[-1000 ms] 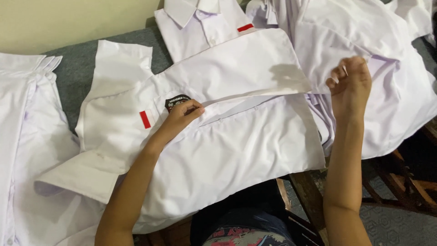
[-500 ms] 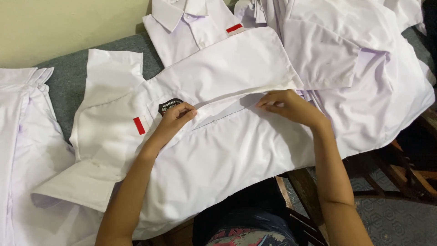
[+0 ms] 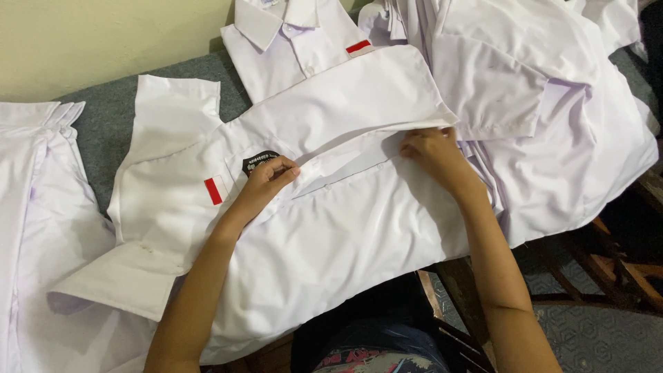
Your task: Trimming loose threads from white shirts and folding them neatly on a table.
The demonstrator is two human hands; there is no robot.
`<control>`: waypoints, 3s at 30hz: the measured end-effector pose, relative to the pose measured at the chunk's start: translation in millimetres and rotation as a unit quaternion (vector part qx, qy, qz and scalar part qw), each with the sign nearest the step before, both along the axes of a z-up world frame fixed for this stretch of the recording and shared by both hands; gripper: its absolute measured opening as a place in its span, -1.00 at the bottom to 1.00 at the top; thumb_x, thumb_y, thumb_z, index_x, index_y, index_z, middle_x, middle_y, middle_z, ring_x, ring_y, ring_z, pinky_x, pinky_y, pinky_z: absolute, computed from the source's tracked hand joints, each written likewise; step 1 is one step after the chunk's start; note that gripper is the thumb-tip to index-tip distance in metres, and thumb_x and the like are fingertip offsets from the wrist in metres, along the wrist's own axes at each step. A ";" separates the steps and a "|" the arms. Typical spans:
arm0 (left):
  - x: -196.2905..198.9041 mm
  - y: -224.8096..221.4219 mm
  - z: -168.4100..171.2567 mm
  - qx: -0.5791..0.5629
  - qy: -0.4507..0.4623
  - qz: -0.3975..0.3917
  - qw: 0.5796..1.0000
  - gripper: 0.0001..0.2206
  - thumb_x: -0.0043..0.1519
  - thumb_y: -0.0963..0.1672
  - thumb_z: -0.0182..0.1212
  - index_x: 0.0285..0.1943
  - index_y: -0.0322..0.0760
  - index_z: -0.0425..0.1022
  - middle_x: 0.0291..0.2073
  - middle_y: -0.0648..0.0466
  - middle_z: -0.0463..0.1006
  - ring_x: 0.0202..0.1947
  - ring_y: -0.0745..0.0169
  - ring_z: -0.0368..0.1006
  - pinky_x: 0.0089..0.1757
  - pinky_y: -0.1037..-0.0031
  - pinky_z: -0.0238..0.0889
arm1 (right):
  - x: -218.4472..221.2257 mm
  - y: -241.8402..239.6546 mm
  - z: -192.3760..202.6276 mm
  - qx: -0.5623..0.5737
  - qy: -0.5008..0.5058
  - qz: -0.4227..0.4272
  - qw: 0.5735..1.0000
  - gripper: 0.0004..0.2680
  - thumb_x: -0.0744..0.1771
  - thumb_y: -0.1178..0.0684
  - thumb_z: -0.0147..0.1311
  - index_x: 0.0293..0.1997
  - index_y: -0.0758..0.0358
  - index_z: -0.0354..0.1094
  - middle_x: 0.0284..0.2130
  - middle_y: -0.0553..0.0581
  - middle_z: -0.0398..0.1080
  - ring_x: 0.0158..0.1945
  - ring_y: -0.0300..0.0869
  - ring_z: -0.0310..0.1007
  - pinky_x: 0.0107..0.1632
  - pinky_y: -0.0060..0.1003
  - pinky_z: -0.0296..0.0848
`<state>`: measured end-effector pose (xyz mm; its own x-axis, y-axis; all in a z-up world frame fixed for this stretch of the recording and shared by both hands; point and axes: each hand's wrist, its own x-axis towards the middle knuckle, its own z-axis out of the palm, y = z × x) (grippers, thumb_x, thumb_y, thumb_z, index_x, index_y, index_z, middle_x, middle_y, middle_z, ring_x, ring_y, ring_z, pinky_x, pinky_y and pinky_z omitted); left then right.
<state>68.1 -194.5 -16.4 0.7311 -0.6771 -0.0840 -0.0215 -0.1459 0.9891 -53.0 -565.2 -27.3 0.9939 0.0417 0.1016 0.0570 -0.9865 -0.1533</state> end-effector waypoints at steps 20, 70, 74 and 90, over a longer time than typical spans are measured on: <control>-0.8 -1.3 7.0 0.026 0.006 -0.003 1.000 -0.86 0.35 -0.11 0.19 -0.09 -0.28 0.58 -0.40 0.10 0.53 -0.29 0.40 0.38 -0.17 0.55 0.23 | -35.6 14.6 93.1 0.200 0.160 -0.154 0.954 -0.81 0.30 0.14 0.16 -0.02 0.21 0.57 -0.20 0.36 0.61 -0.07 0.31 0.59 0.06 0.19 0.46; 1.0 -1.2 8.6 0.019 0.006 -0.005 1.000 -0.86 0.35 -0.13 0.17 -0.08 -0.31 0.58 -0.39 0.06 0.55 -0.29 0.38 0.39 -0.18 0.54 0.23 | -13.8 13.1 59.0 0.051 -0.218 -0.046 0.973 -0.80 0.33 0.13 0.33 0.05 0.14 0.53 -0.21 0.03 0.38 -0.17 -0.14 0.44 -0.16 -0.31 0.54; -1.6 -1.8 7.5 0.016 0.014 -0.001 1.000 -0.85 0.35 -0.13 0.17 -0.07 -0.32 0.58 -0.37 0.06 0.55 -0.27 0.39 0.39 -0.15 0.55 0.25 | -7.7 -10.4 43.3 -0.106 -0.290 -0.042 0.950 -0.96 0.37 -0.05 0.29 -0.20 -0.05 0.57 -0.04 -0.02 0.36 0.09 -0.01 0.30 -0.03 -0.22 0.26; 1.5 -0.6 1.6 0.030 0.011 -0.013 0.999 -0.84 0.35 -0.12 0.19 -0.09 -0.33 0.59 -0.40 0.05 0.55 -0.29 0.38 0.40 -0.16 0.54 0.27 | -12.5 -42.5 38.6 0.204 -0.287 -0.104 0.930 -0.90 0.42 0.31 0.21 -0.07 0.21 0.58 -0.27 0.13 0.56 -0.15 -0.01 0.54 -0.09 -0.24 0.45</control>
